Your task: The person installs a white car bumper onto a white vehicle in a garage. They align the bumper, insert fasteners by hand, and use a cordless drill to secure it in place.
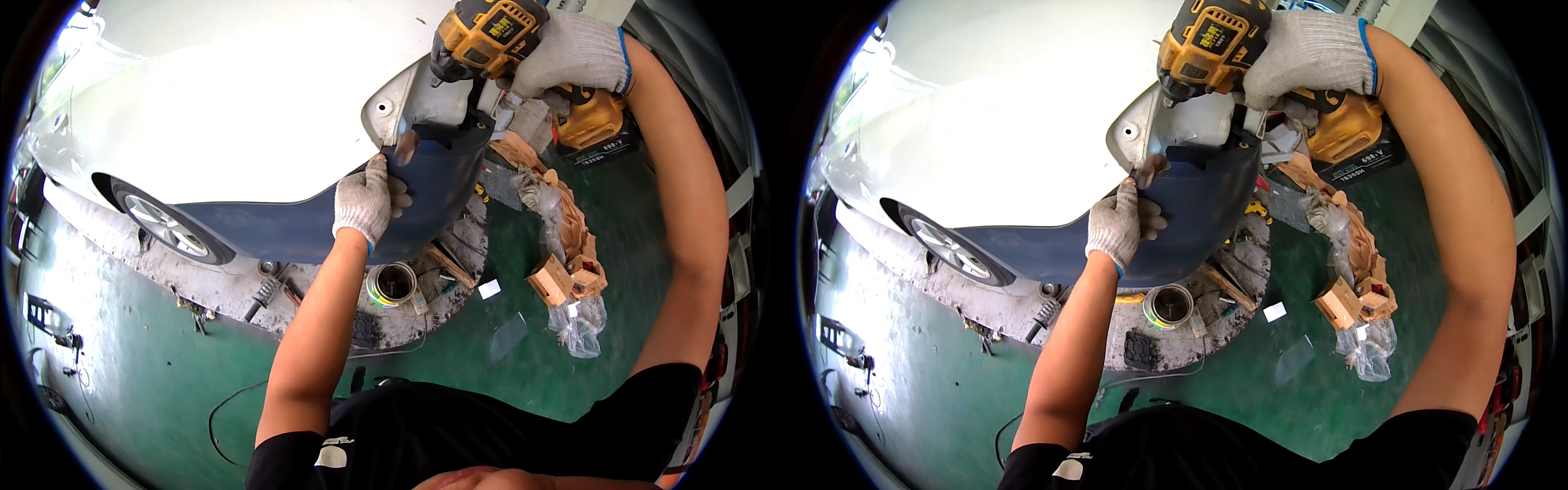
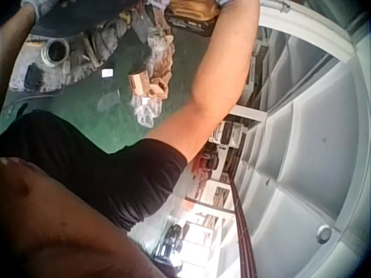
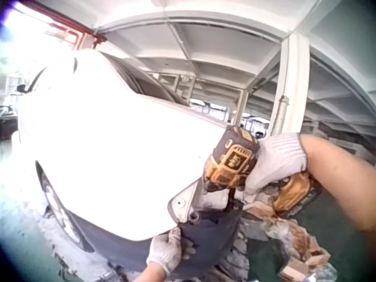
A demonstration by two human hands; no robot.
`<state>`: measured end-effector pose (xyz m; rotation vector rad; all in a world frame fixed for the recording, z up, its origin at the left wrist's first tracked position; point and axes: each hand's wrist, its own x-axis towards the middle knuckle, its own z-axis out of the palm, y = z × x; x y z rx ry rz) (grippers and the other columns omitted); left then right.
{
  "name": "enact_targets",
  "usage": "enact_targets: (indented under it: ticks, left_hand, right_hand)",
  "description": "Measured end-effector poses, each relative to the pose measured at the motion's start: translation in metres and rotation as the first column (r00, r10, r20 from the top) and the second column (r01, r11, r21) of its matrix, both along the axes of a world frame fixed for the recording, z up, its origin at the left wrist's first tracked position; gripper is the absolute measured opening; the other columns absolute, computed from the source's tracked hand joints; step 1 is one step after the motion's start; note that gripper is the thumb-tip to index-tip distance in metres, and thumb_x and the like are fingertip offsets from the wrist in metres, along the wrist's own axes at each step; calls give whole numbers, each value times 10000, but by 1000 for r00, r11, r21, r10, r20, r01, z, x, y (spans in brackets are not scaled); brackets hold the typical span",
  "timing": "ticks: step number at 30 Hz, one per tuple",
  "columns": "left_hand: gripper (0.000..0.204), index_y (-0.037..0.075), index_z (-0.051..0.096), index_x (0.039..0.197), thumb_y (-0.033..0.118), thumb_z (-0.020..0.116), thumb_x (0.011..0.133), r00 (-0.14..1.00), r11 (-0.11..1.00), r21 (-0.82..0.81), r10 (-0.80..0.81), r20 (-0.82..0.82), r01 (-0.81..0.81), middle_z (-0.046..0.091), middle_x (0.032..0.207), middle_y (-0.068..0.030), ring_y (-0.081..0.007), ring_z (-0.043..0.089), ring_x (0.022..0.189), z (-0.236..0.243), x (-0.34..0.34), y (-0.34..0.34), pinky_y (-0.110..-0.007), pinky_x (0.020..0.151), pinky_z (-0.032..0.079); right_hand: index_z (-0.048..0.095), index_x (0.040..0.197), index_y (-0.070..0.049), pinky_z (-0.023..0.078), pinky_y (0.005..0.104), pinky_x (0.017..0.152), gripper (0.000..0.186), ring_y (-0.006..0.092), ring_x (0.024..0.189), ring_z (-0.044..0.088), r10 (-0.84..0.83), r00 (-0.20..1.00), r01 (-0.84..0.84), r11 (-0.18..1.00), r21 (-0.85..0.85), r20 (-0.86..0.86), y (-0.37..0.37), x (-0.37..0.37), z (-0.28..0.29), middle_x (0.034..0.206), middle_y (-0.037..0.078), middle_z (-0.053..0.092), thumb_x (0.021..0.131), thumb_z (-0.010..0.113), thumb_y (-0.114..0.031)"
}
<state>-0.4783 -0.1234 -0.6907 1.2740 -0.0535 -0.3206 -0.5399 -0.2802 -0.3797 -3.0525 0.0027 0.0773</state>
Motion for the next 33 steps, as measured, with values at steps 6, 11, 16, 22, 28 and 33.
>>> enact_targets:
  ticks: [6,11,16,22,28,33]
  left_hand:
    - [642,-61,706,942,539,525,1081,976,909,-415,-105,-190,17,757,804,-165,-251,720,651,-3,-7,-14,-354,600,595]
    - [762,-76,680,1108,650,452,1066,985,880,-468,-141,-101,77,785,1017,-193,-284,774,870,-20,-4,-11,-367,697,600]
    - [876,-69,636,1296,723,351,1053,931,886,-288,-332,151,363,735,1224,-261,-375,703,1194,-51,9,8,-385,936,542]
    - [739,-38,692,1157,659,472,1053,939,911,-228,-340,55,343,749,1078,-229,-383,714,1095,-99,-6,21,-464,1015,514]
    - [686,-50,728,1057,589,481,1084,833,824,170,-498,-241,541,782,979,-137,-212,710,921,-274,-70,60,-330,856,529]
    - [517,5,680,1132,491,511,1082,676,514,453,-431,-598,729,770,979,-118,-211,724,845,-421,-140,134,-331,771,530]
  right_hand:
    - [728,899,30,523,295,477,250,140,516,622,59,998,-59,997,-54,2,-6,4,-25,613,75,637,716,771,-135]
    - [747,996,-10,539,302,586,214,113,649,629,146,915,-335,795,506,376,-53,-28,-127,728,40,681,864,799,-171]
    - [718,1157,5,585,319,707,246,163,784,696,-552,833,277,472,837,35,-73,-174,-275,1001,72,731,925,725,-77]
    - [680,971,-29,520,344,533,181,164,613,634,-836,72,516,-436,737,-544,13,-453,-499,802,33,659,803,746,-43]
    - [654,814,-25,505,426,484,67,252,512,634,-346,-411,512,-853,101,-843,232,-646,-612,652,108,634,776,705,-46]
    - [645,915,-53,496,446,599,92,281,662,637,-40,-487,240,-966,-90,-872,365,-709,-675,755,128,645,831,676,-72]
